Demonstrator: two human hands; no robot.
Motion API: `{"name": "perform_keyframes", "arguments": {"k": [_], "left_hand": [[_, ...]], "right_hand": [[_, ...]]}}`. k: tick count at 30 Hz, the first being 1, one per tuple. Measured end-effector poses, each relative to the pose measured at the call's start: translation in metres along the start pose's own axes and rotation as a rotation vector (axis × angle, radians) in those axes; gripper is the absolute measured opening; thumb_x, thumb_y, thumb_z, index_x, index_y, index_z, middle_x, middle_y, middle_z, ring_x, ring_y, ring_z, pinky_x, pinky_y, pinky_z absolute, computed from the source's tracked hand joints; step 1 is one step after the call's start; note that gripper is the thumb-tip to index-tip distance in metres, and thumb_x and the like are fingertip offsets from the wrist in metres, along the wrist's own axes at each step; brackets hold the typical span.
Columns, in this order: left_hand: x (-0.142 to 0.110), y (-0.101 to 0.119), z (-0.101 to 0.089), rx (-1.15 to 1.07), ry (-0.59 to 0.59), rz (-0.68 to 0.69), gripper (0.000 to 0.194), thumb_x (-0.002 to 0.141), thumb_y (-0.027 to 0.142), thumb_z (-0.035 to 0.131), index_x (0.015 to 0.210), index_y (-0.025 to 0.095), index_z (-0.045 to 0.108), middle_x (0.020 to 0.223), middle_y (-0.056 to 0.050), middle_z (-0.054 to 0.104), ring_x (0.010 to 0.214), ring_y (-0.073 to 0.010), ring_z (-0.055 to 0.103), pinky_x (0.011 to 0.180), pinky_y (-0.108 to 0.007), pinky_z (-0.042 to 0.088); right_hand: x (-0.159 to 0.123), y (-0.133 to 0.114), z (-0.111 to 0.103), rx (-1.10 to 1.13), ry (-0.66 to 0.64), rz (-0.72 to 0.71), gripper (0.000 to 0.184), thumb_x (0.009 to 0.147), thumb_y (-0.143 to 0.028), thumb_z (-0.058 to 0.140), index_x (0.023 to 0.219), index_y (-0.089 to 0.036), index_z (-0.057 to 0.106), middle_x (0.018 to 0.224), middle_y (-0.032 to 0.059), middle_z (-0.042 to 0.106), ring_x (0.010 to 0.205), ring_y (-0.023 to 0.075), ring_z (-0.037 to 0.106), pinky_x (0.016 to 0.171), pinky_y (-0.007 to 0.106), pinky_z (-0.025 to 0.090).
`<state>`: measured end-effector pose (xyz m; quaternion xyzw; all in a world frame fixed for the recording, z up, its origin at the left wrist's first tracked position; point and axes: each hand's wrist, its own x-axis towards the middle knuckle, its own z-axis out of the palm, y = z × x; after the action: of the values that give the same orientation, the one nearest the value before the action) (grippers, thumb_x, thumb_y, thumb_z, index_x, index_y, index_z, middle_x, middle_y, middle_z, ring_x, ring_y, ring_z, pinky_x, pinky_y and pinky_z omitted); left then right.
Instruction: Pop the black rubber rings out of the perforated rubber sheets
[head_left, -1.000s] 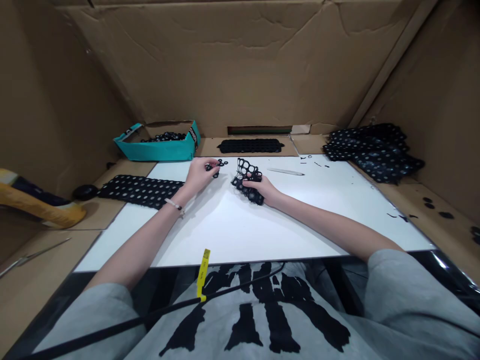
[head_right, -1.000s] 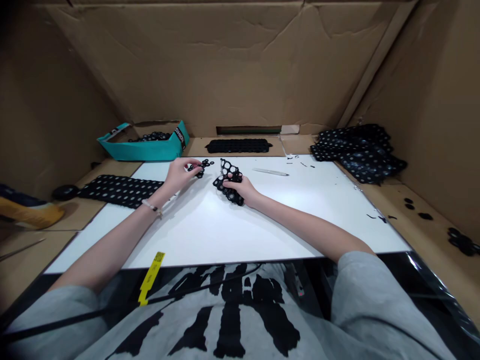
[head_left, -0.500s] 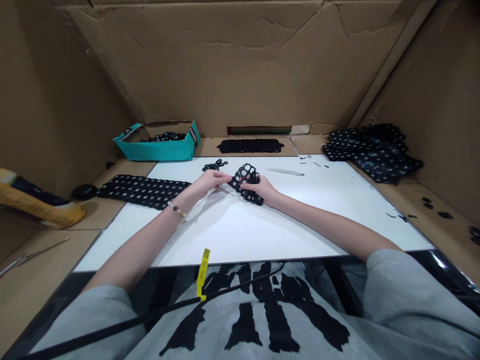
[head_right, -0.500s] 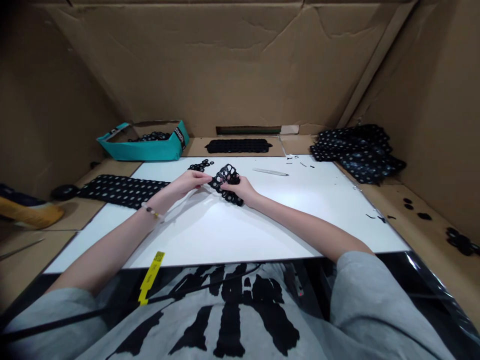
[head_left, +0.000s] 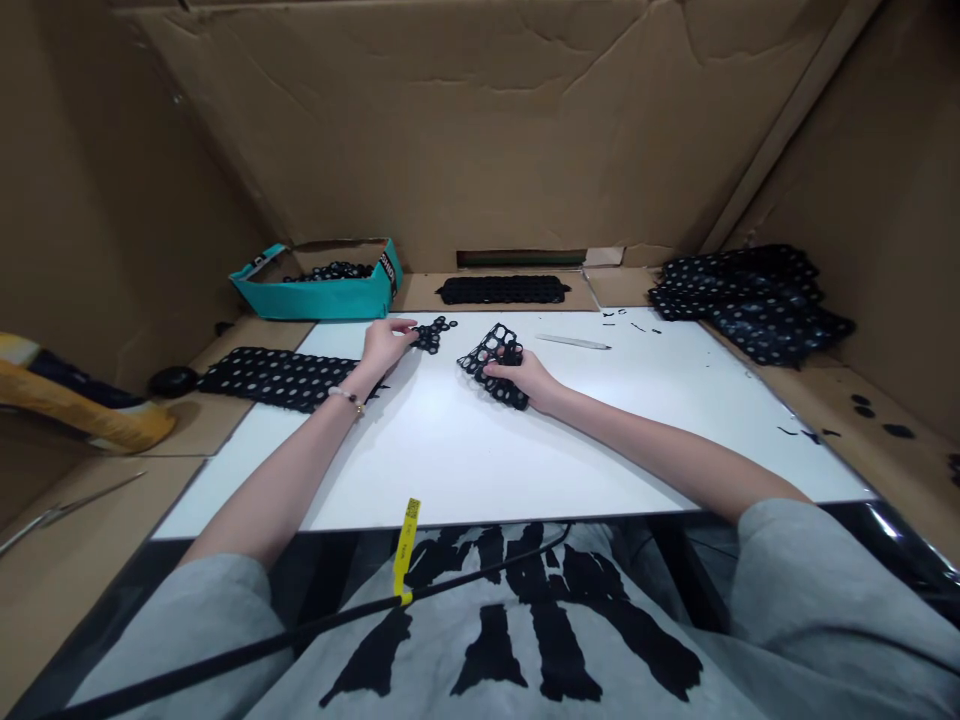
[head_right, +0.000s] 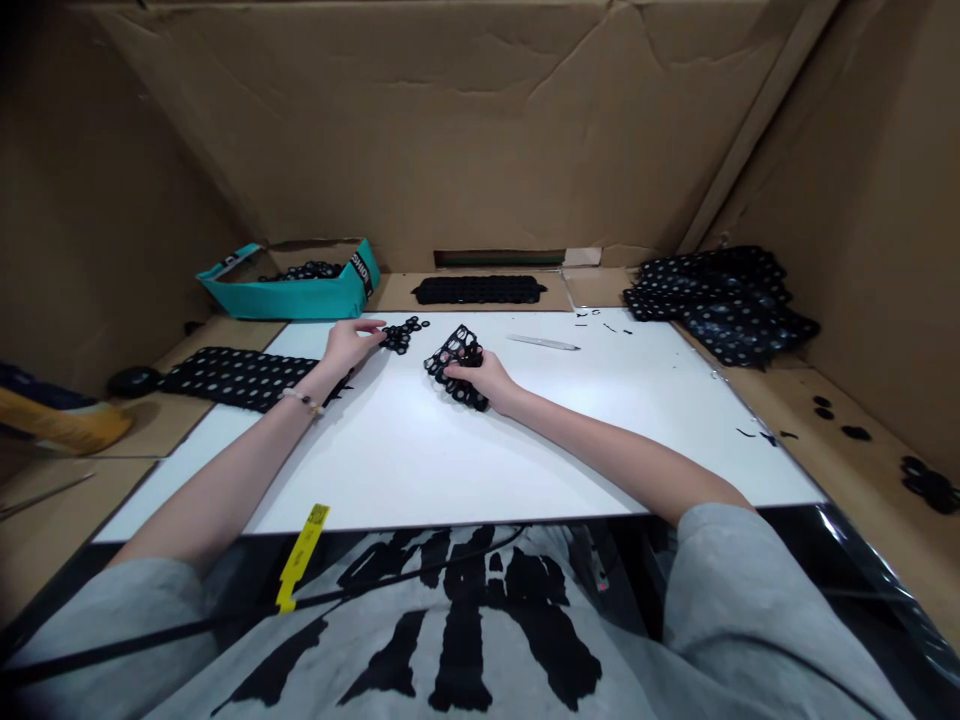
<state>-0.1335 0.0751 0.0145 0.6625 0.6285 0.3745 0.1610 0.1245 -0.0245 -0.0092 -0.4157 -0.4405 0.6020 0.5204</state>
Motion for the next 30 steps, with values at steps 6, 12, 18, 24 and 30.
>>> {"name": "perform_keyframes", "arguments": {"k": [6,12,18,24,30], "left_hand": [[-0.014,0.030,-0.011,0.023,0.024,0.174,0.030,0.076,0.030,0.062,0.099,0.016,0.075,0.093,-0.008,0.074,0.080,-0.0212,0.061,0.079,-0.030,0.045],[-0.056,0.068,0.006,0.006,-0.310,0.518,0.027,0.074,0.046,0.071,0.083,0.021,0.075,0.086,-0.005,0.074,0.086,-0.0224,0.060,0.079,-0.031,0.044],[-0.064,0.064,0.020,-0.215,-0.473,0.242,0.033,0.067,0.044,0.076,0.085,0.017,0.074,0.086,-0.007,0.073,0.076,-0.0186,0.062,0.071,-0.030,0.048],[-0.058,0.055,0.017,-0.481,-0.661,-0.108,0.044,0.061,0.047,0.081,0.092,0.017,0.076,0.074,-0.004,0.068,0.059,-0.0126,0.056,0.051,-0.024,0.040],[-0.050,0.050,0.020,-0.528,-0.612,-0.227,0.038,0.055,0.042,0.084,0.081,0.016,0.076,0.070,-0.007,0.067,0.053,-0.0117,0.052,0.044,-0.026,0.034]], "right_hand": [[0.000,0.001,-0.001,-0.040,0.009,0.003,0.037,0.053,-0.026,0.085,0.085,-0.017,0.068,0.088,0.0031,0.074,0.082,0.0186,0.065,0.084,0.035,0.051],[0.001,0.001,0.000,-0.059,0.025,-0.042,0.038,0.055,-0.027,0.083,0.089,-0.016,0.072,0.089,0.0031,0.074,0.087,0.0192,0.065,0.090,0.035,0.048],[-0.003,-0.002,0.001,-0.002,-0.031,-0.070,0.036,0.058,-0.032,0.083,0.089,-0.017,0.072,0.092,0.0032,0.074,0.092,0.0196,0.065,0.093,0.034,0.047],[-0.003,-0.005,0.001,0.003,-0.018,-0.028,0.043,0.052,-0.030,0.086,0.087,-0.018,0.065,0.084,0.0003,0.072,0.083,0.0176,0.064,0.088,0.034,0.048],[-0.001,-0.003,0.000,-0.033,-0.040,-0.012,0.043,0.050,-0.029,0.087,0.082,-0.018,0.062,0.079,-0.0005,0.069,0.075,0.0158,0.062,0.083,0.033,0.050]]}}
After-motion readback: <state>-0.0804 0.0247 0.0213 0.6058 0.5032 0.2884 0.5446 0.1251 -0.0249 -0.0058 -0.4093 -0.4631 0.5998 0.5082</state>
